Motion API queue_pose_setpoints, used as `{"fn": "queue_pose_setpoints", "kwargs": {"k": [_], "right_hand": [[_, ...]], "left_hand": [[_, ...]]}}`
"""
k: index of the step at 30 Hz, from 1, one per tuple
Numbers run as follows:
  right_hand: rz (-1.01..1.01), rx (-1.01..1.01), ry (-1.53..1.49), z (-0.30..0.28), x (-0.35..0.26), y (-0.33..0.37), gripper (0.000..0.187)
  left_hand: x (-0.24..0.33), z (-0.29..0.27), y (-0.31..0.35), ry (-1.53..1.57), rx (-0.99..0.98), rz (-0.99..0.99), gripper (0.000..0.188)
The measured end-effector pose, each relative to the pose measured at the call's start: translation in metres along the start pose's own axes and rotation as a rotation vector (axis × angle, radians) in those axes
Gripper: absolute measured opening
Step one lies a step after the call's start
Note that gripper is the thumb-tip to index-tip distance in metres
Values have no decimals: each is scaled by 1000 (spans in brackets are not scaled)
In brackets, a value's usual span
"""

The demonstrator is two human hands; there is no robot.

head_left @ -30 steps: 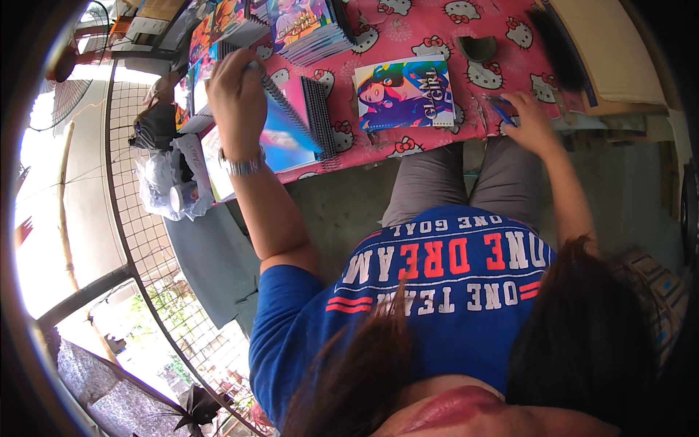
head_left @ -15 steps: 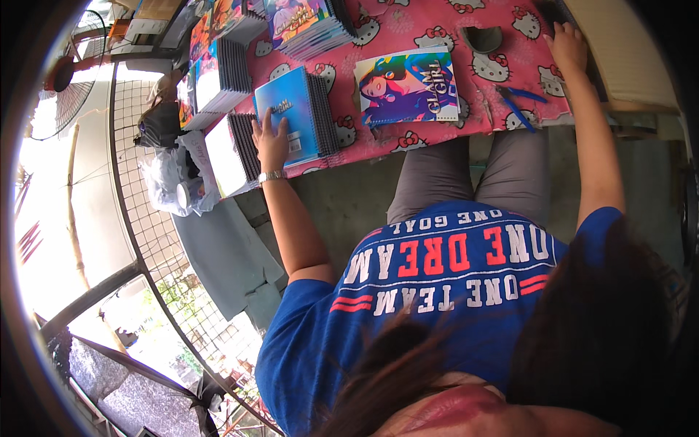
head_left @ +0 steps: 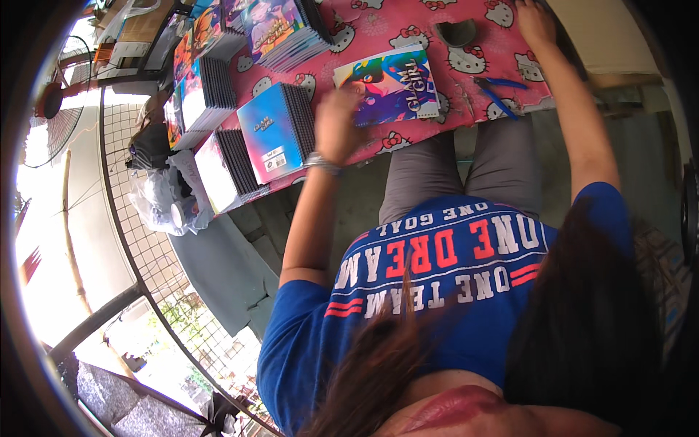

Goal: The person threads a spiral binding coil through the holes of notebooks one by one. They use a pair of pliers to cut the wire and then stack the finished notebooks into piles on a table.

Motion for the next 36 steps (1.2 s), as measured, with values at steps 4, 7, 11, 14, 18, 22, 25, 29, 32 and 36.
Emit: {"fn": "queue_pose_setpoints", "kwargs": {"k": [4,7,11,14,18,22,25,29,32,36], "right_hand": [[277,81,-253,4,-17,-4,32],[243,-27,-232,16,8,-4,34],[200,120,-203,28,15,8,36],[323,126,-328,16,-5,2,37],[267,11,-303,20,4,-17,38],[260,285,-338,23,15,-23,35],[220,208,-391,1,-2,-21,29],[-198,452,-336,-73,-58,20,34],[-332,263,-748,-116,-132,87,35],[-105,-175,-1410,-88,-190,133,71]], "left_hand": [[42,53,-13,-139,-152,242,50],[40,59,-28,-153,-192,240,49],[38,54,-23,-58,-251,293,42],[32,24,-16,70,-361,308,38],[37,-51,-53,48,-378,22,30],[28,-34,-87,-84,140,171,22],[29,-6,-98,-93,223,150,21],[24,-4,-99,-69,175,75,23],[25,0,-108,-74,239,88,21],[36,11,-116,-46,278,57,23]]}}
Point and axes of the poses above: each hand's wrist, its own y-axis away from the middle knuckle, its own z-axis out of the palm, x = y × z, the point moved 1 cm from there along -y, towards the middle knuckle, and after that the axes turned 8 degrees about -y, right-handed, at the moved point
